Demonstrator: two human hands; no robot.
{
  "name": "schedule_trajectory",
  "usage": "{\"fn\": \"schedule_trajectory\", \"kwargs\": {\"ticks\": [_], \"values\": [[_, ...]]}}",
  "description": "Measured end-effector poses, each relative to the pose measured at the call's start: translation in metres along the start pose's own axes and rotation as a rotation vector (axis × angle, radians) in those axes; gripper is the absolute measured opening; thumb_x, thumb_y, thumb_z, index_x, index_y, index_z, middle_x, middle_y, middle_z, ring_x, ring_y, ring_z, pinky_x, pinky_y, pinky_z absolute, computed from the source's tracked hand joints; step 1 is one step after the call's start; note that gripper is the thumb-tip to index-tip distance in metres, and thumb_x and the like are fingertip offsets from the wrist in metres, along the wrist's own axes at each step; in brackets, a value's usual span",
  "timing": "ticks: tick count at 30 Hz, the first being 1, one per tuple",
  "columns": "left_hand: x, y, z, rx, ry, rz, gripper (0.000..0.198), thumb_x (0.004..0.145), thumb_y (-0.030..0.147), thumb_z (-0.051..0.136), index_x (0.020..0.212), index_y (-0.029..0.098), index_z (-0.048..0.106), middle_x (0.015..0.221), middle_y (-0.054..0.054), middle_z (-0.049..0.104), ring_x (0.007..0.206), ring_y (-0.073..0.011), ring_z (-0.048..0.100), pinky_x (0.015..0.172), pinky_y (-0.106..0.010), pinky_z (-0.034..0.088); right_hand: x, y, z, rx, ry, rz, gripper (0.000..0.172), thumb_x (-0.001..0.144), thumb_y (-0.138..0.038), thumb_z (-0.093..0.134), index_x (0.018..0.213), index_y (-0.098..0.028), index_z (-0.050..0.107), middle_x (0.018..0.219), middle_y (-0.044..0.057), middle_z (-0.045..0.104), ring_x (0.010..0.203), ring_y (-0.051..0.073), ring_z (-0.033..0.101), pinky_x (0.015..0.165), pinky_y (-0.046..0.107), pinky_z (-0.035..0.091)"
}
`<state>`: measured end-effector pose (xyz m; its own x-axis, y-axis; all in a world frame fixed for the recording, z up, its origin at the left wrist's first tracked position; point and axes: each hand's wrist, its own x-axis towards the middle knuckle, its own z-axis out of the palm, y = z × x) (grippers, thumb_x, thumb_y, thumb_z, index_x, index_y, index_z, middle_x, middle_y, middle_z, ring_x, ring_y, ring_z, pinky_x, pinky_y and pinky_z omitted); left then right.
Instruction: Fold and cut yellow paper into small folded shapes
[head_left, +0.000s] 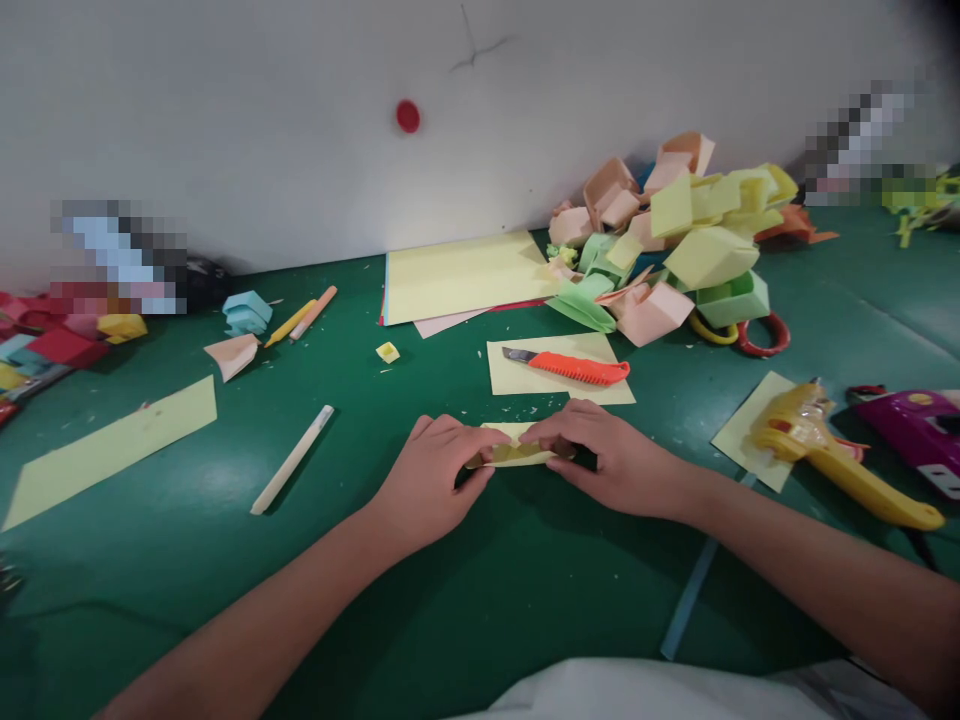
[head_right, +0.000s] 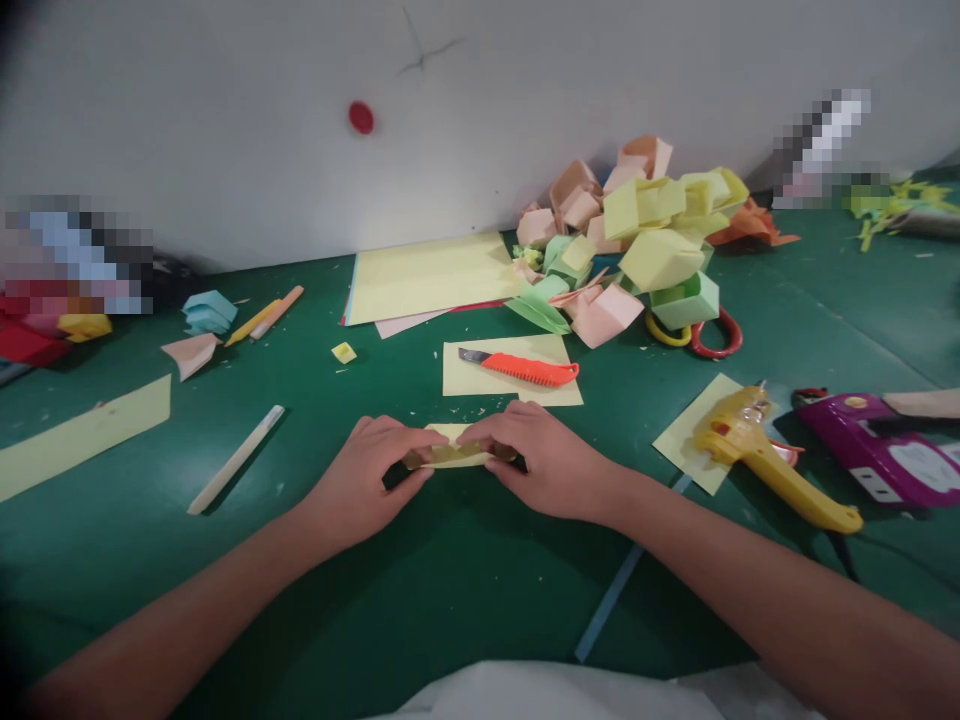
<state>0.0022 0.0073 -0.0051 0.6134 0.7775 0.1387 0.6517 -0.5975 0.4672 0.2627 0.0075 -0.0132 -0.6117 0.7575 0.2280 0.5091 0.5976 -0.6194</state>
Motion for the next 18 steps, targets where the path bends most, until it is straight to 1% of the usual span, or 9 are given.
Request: {"fn": "schedule_trajectory", "kwargs": {"ticks": [2, 4, 6, 7, 10, 14, 16, 18], "values": [[-0.0011, -0.0008, -0.0005, -0.004, -0.007, 0.051, 0.025, 0.093, 0.017, 0.058, 0.116, 0.025, 0.064, 0.098, -0.001, 0.072, 0.095, -0.0209, 0.059, 0.082, -0.036, 0.04, -0.0013, 0.0006, -0.002, -0.029, -0.031, -0.095, 0.027, 0.094, -0.011, 0.053, 0.117, -0.022, 0.063, 0.095, 0.006, 0.068, 0.089, 0.02, 0.059, 0.077, 0.033, 0.048], [-0.0026, -0.0011, -0.0007, 0.013, -0.002, 0.107, 0.016, 0.093, 0.02, 0.061, 0.107, 0.024, 0.067, 0.095, -0.001, 0.072, 0.094, -0.0204, 0.059, 0.082, -0.036, 0.039, -0.0022, 0.0002, -0.0043, -0.08, -0.057, -0.188, 0.023, 0.096, -0.01, 0.052, 0.111, -0.021, 0.064, 0.096, 0.006, 0.069, 0.09, 0.019, 0.058, 0.08, 0.034, 0.047], [-0.0042, -0.0012, -0.0005, 0.047, 0.011, 0.159, 0.01, 0.094, 0.023, 0.061, 0.098, 0.025, 0.07, 0.095, -0.001, 0.072, 0.093, -0.02, 0.059, 0.082, -0.037, 0.038, -0.0029, -0.0013, -0.0063, -0.121, -0.076, -0.246, 0.02, 0.096, -0.01, 0.051, 0.105, -0.021, 0.066, 0.094, 0.006, 0.069, 0.09, 0.019, 0.058, 0.083, 0.036, 0.047], [-0.0051, -0.0013, -0.0002, 0.066, 0.021, 0.181, 0.01, 0.096, 0.025, 0.061, 0.096, 0.025, 0.071, 0.095, -0.001, 0.072, 0.093, -0.0197, 0.059, 0.082, -0.037, 0.038, -0.0033, -0.0024, -0.0071, -0.134, -0.084, -0.263, 0.019, 0.096, -0.011, 0.052, 0.102, -0.021, 0.066, 0.094, 0.006, 0.069, 0.092, 0.02, 0.058, 0.085, 0.036, 0.047], [-0.0073, -0.0012, 0.0008, 0.118, 0.046, 0.24, 0.013, 0.098, 0.025, 0.058, 0.094, 0.025, 0.071, 0.094, -0.001, 0.071, 0.09, -0.0186, 0.058, 0.08, -0.036, 0.038, -0.0043, -0.0061, -0.0086, -0.152, -0.107, -0.289, 0.015, 0.097, -0.014, 0.053, 0.1, -0.021, 0.067, 0.097, 0.006, 0.071, 0.096, 0.021, 0.059, 0.089, 0.038, 0.046], [-0.0086, -0.0006, 0.0011, 0.175, 0.041, 0.3, 0.017, 0.101, 0.026, 0.054, 0.095, 0.023, 0.07, 0.095, -0.001, 0.071, 0.09, -0.0179, 0.058, 0.079, -0.035, 0.037, -0.005, -0.0083, -0.0086, -0.155, -0.112, -0.297, 0.012, 0.099, -0.019, 0.055, 0.099, -0.02, 0.067, 0.099, 0.005, 0.072, 0.096, 0.02, 0.059, 0.09, 0.037, 0.046], [-0.0079, -0.0005, 0.0006, 0.182, 0.045, 0.306, 0.018, 0.102, 0.025, 0.052, 0.096, 0.023, 0.07, 0.098, -0.001, 0.072, 0.091, -0.0176, 0.059, 0.079, -0.035, 0.037, -0.0051, -0.007, -0.007, -0.154, -0.091, -0.287, 0.012, 0.1, -0.021, 0.055, 0.099, -0.02, 0.067, 0.098, 0.005, 0.072, 0.095, 0.02, 0.059, 0.089, 0.037, 0.046], [-0.0066, -0.0006, 0.0002, 0.154, 0.057, 0.278, 0.019, 0.102, 0.025, 0.052, 0.094, 0.023, 0.069, 0.094, 0.001, 0.073, 0.088, -0.0168, 0.06, 0.076, -0.034, 0.037, -0.0052, -0.0047, -0.0041, -0.151, -0.053, -0.241, 0.014, 0.101, -0.022, 0.053, 0.1, -0.02, 0.066, 0.095, 0.005, 0.071, 0.09, 0.019, 0.06, 0.084, 0.035, 0.046]]}}
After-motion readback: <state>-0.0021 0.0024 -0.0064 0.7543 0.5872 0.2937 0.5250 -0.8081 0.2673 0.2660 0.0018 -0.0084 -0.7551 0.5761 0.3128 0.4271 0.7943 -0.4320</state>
